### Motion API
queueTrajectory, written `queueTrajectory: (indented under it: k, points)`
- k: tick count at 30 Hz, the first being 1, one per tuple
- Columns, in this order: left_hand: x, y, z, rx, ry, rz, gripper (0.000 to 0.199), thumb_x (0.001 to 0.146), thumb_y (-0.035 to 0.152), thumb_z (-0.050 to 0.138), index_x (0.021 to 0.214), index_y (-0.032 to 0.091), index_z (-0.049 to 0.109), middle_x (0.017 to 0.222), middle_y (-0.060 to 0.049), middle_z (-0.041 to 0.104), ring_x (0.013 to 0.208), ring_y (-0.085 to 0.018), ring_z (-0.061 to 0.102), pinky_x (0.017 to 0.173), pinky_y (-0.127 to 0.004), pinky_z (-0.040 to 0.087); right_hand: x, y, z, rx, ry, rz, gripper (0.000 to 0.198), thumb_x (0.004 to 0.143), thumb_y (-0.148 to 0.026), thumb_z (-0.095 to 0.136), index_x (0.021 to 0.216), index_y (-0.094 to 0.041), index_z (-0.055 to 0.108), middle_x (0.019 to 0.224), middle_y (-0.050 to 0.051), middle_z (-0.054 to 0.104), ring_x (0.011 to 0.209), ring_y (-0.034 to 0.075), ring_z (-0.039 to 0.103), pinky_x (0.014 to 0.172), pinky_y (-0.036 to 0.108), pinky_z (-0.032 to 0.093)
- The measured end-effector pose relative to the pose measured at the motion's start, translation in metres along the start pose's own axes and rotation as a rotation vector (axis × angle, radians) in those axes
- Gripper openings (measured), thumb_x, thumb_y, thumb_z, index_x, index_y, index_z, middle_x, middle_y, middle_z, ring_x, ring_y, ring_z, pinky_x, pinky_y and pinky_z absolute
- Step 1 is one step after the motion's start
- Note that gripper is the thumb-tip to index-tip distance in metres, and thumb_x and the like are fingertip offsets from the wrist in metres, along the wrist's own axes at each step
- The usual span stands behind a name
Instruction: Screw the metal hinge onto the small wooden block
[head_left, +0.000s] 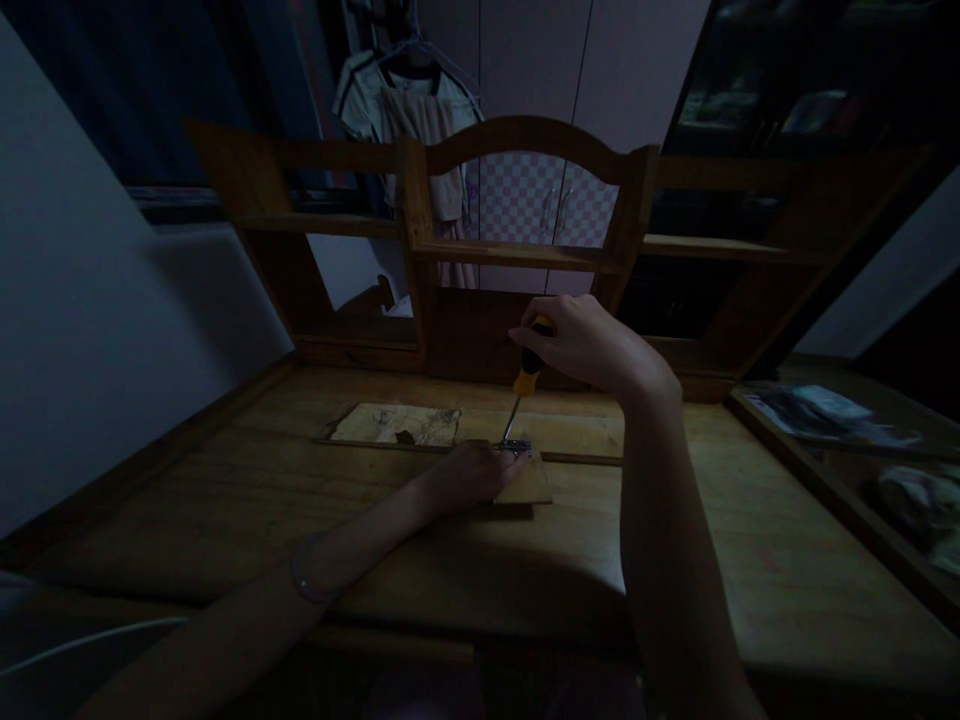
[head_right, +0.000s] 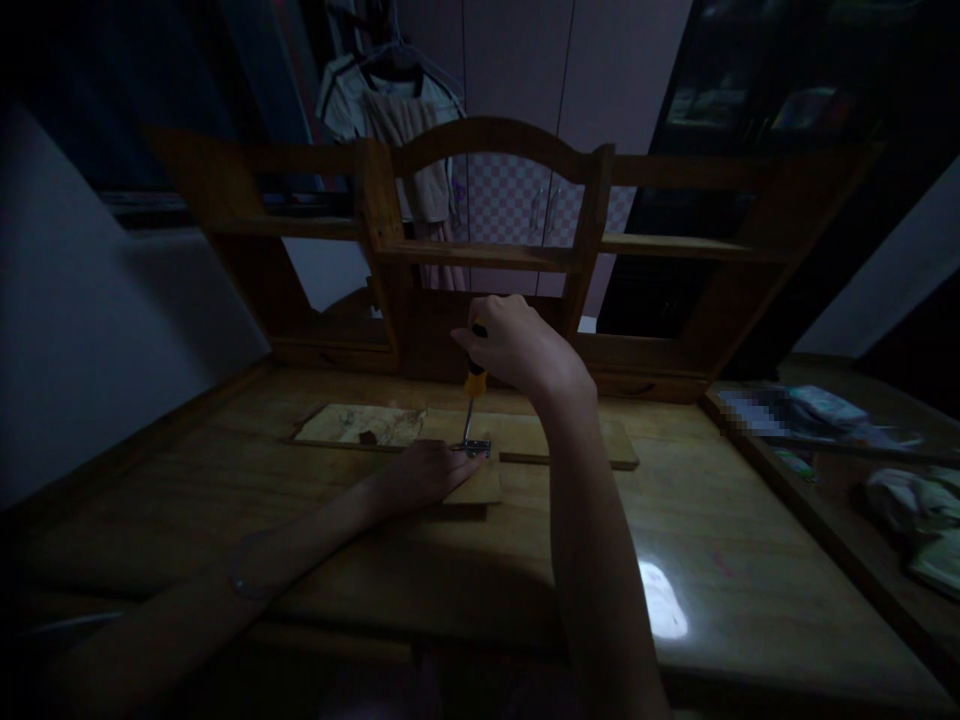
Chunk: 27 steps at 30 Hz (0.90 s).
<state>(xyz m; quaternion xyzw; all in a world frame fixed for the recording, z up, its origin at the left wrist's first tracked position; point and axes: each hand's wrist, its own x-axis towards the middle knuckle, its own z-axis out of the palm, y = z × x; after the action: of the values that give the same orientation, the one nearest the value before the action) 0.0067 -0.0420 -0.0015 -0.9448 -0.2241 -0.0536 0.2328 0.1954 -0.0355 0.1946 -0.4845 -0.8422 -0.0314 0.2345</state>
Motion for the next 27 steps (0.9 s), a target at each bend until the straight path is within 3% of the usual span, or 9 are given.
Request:
queueTrajectory:
  k: [9,16,23,27]
  points:
    - [0.0,0.0,-0.003,-0.002,-0.014,0.008,0.04,0.1,0.011,0.038,0.14,0.01,0.044,0.104,-0.012,0.068,0.081,-0.018,0.067,0.068,-0.031,0.052,-0.001,-0.002,-0.001,-0.041,-0.021,-0.015,0.03,0.096,-0.041,0.055,0.1,-0.016,0.071,0.09,0.01,0.07,0.08,0.021,0.063,0.07,0.031,0.042]
    - [0.001,0.0,-0.006,0.004,-0.002,0.004,0.039,0.101,0.011,0.037,0.139,0.011,0.045,0.102,-0.012,0.069,0.08,-0.018,0.067,0.063,-0.028,0.05,0.003,-0.015,0.012,-0.235,0.108,0.094,0.04,0.095,-0.048,0.049,0.097,-0.012,0.067,0.095,0.019,0.069,0.09,0.031,0.064,0.075,0.039,0.044]
    - [0.002,0.0,-0.004,0.002,-0.023,-0.001,0.039,0.1,0.011,0.038,0.138,0.012,0.046,0.096,-0.011,0.069,0.077,-0.018,0.068,0.062,-0.029,0.05,0.006,-0.01,0.015,-0.079,0.03,0.036,0.033,0.09,-0.039,0.049,0.11,-0.014,0.06,0.103,0.016,0.068,0.094,0.03,0.062,0.078,0.038,0.045]
    - [0.002,0.0,0.001,-0.002,-0.033,0.009,0.041,0.098,0.009,0.042,0.139,0.011,0.045,0.099,-0.012,0.069,0.082,-0.018,0.069,0.064,-0.028,0.051,0.009,-0.003,0.021,-0.128,0.086,0.047,0.034,0.094,-0.041,0.046,0.11,-0.014,0.058,0.102,0.017,0.067,0.097,0.029,0.062,0.081,0.037,0.045]
